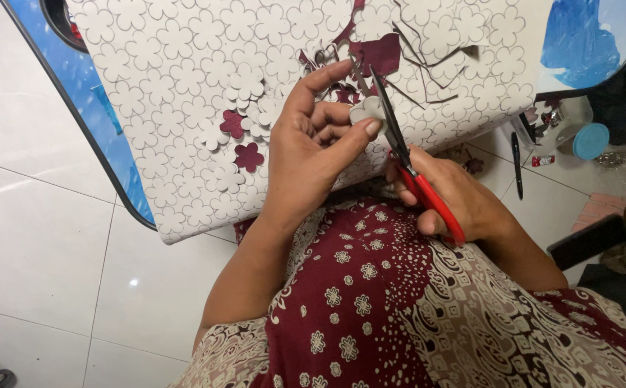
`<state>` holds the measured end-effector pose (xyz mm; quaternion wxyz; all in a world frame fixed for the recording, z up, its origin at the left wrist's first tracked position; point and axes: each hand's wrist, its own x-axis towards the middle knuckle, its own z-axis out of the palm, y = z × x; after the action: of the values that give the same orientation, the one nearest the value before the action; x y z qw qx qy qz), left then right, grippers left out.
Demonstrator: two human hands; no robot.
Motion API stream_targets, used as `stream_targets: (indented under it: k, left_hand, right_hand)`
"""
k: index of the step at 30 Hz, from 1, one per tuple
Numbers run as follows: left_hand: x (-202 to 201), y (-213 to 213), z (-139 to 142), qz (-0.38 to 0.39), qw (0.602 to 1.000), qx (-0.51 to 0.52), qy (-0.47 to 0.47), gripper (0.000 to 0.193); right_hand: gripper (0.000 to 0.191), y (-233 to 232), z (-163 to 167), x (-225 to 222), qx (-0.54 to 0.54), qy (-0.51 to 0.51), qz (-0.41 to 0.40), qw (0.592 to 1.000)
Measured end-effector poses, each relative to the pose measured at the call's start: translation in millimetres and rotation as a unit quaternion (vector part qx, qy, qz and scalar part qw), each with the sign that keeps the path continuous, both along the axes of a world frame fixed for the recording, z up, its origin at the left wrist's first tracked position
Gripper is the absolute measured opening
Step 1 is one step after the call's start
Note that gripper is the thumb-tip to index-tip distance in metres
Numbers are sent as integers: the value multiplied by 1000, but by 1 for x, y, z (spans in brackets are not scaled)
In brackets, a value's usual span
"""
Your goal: The person sits with a board on their lap and uses red-handled scissors to trim white foam pieces into flower shapes, rotating each piece by hand to cut around the petals. Cut flowers are set on the board while maroon scraps accumulate, and the person occasionally moves scraps aside before cutting the next piece.
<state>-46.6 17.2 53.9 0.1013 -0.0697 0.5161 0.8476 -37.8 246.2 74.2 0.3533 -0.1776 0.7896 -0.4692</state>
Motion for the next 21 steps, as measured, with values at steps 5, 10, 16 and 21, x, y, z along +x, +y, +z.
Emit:
stream_targets:
  k: [5,10,16,21]
  left_hand:
    - [-3,-4,0,0,999,-33,11,69]
    - [-5,-9,1,-6,999,-48,7,70]
    - [-7,-11,-2,-6,997,-70,24,69]
    - [-9,-10,-7,15,996,-78,41,64]
  right_hand:
    - [105,3,-3,-1,-5,1,1,1000]
    - [100,9,-7,-3,6,2,14,1000]
    - [96,13,-9,-3,25,2,16,1000]
    - [97,11,-7,-4,26,-2,13,1000]
